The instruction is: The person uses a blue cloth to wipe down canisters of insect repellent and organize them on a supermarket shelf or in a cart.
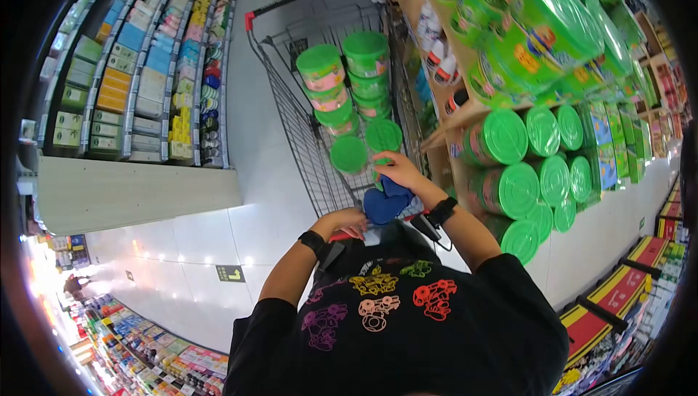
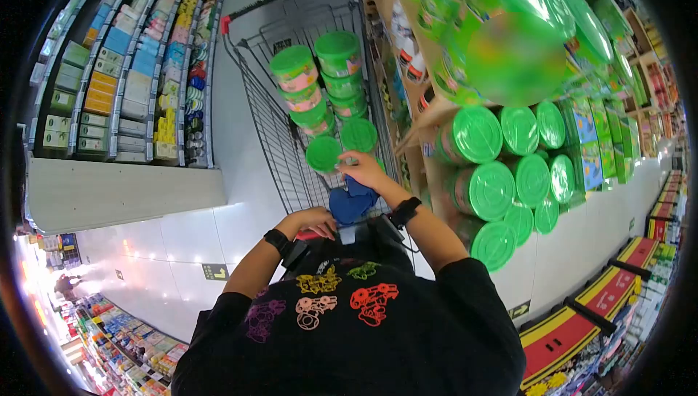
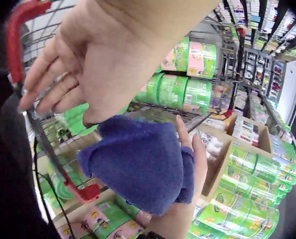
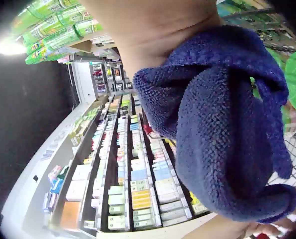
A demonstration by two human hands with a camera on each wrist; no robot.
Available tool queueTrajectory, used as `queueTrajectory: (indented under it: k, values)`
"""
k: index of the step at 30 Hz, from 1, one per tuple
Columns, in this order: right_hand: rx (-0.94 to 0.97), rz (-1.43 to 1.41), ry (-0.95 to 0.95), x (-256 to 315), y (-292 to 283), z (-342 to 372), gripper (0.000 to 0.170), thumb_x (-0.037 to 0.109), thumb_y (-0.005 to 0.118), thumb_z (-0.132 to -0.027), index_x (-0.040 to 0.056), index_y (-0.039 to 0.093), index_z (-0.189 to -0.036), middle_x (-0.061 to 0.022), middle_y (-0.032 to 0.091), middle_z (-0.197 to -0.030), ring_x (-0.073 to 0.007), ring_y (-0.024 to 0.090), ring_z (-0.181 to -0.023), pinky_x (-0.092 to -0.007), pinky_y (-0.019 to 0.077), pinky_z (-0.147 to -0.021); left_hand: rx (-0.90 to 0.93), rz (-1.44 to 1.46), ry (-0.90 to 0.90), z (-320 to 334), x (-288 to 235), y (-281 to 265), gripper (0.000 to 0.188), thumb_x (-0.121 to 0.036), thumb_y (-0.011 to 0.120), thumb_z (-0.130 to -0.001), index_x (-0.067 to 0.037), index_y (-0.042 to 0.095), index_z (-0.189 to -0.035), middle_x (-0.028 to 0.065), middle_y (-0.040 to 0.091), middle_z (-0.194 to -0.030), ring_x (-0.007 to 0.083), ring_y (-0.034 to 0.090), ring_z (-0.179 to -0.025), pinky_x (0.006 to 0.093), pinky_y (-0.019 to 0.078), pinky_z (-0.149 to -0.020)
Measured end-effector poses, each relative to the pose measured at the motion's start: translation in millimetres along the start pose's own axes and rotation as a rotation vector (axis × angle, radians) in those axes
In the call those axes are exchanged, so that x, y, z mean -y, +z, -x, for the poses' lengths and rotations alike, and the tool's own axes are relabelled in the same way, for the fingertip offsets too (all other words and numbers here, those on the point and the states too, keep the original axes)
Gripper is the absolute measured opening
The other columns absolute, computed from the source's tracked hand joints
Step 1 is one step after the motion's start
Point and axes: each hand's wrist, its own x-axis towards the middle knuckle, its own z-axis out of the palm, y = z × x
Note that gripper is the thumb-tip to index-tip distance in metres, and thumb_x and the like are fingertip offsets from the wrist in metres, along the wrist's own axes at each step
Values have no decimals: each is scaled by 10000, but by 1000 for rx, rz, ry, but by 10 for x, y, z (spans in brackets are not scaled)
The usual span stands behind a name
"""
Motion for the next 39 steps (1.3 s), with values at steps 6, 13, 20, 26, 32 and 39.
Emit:
queueTrajectory:
  k: [6,13,20,26,32,39]
  values:
    - [-33,611,-164,668,-19,-989,442,247,631,-825,12,525,-1184,-154,645,-877,-201,646,-678,-306,492,-632,-594,162,283,71,-661,-1477,369,-344,573,-803,-13,592,-964,62,608,-882,201,611,-747,343,496,-612]
    - [-283,622,-17,521,37,-2417,715,446,661,-735,-8,457,-1248,-250,589,-1083,-365,591,-968,-403,472,-812,-1094,522,455,-16,-1779,-3225,576,-479,509,-815,-53,480,-1201,124,539,-1091,241,535,-943,425,447,-797]
    - [-285,659,164,490,126,-2937,1069,464,723,-653,-11,126,-1402,-277,544,-1157,-383,573,-1024,-404,460,-870,-481,648,677,-184,-2187,-3699,529,-472,476,-857,-69,502,-1198,69,507,-1225,220,461,-1124,370,353,-948]
    - [-368,518,137,396,189,-3160,1218,485,781,-562,-7,58,-1410,-276,495,-1226,-376,542,-1085,-381,423,-929,-417,705,763,-500,-2152,-3631,488,-430,481,-873,-37,508,-1163,111,565,-1106,218,548,-1004,365,449,-842]
    - [-392,508,52,373,218,-3085,1225,435,804,-577,44,11,-1425,-259,485,-1247,-379,535,-1094,-397,425,-925,-351,713,782,-344,-2147,-3447,543,-370,523,-888,-64,359,-1307,129,464,-1266,262,458,-1171,419,423,-938]
    - [-431,444,-87,607,426,-2475,1168,366,803,-610,83,27,-1436,-259,515,-1200,-378,568,-1031,-397,463,-848,-404,767,873,370,-2062,-2755,545,-392,503,-896,-110,315,-1322,123,462,-1272,288,493,-1143,474,431,-913]
